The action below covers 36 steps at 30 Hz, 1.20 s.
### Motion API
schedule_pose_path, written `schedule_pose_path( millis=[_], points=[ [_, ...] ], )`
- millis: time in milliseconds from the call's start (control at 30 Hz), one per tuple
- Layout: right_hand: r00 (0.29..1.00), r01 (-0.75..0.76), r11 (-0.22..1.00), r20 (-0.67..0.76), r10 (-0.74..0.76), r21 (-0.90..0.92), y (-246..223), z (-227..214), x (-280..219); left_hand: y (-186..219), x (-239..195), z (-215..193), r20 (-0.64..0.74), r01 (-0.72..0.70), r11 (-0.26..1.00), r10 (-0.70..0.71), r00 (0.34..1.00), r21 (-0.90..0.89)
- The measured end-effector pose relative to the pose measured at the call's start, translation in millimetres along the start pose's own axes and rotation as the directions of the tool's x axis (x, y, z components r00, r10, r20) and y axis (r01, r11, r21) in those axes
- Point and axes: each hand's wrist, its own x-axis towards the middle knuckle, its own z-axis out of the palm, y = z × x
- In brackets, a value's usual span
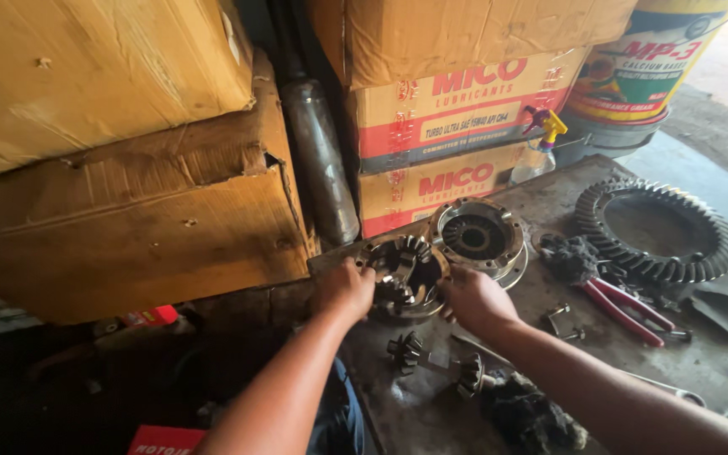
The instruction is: The person assembles a metal differential housing by hand on a workbench, inserting small internal gears and a central pin into the gear carrier.
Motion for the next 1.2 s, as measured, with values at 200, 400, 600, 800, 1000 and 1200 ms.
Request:
schedule_pose_path(
  millis=[200, 400, 600, 800, 1000, 1200],
  points=[
    [0.993, -0.057, 0.992, -0.111, 0.044, -0.112, -3.5, -2.8, -17.6, 14.3, -30.5, 4.0, 0.083, 0.216, 0.972, -0.209, 0.974, -0.089],
    [0.991, -0.02, 0.995, -0.134, 0.007, -0.097, -19.1, 12.4, -9.2, 21.8, -55.6, 10.7, -0.182, 0.121, 0.992, -0.115, 0.977, 0.024],
    [0.994, 0.106, 0.984, 0.014, -0.105, -0.142, -17.8, -17.9, 9.5, 32.1, -69.8, -31.9, 0.129, 0.054, 0.967, -0.088, 0.988, 0.247],
    [0.986, 0.116, 0.686, 0.166, 0.008, -0.718, 36.5, -84.7, -4.6, 49.3, -55.6, -53.8, -0.08, -0.447, 0.859, 0.479, 0.874, 0.25],
    [0.962, 0.258, 0.586, 0.261, -0.08, -0.769, 78.7, -110.1, -43.8, 42.6, -59.3, -41.7, 0.351, -0.607, 0.719, 0.503, 0.79, 0.338],
    [0.957, 0.188, 0.536, 0.277, 0.089, -0.823, 80.4, -109.5, -53.6, 37.6, -60.0, -43.7, 0.405, -0.677, 0.614, 0.543, 0.736, 0.405]
  ],
)
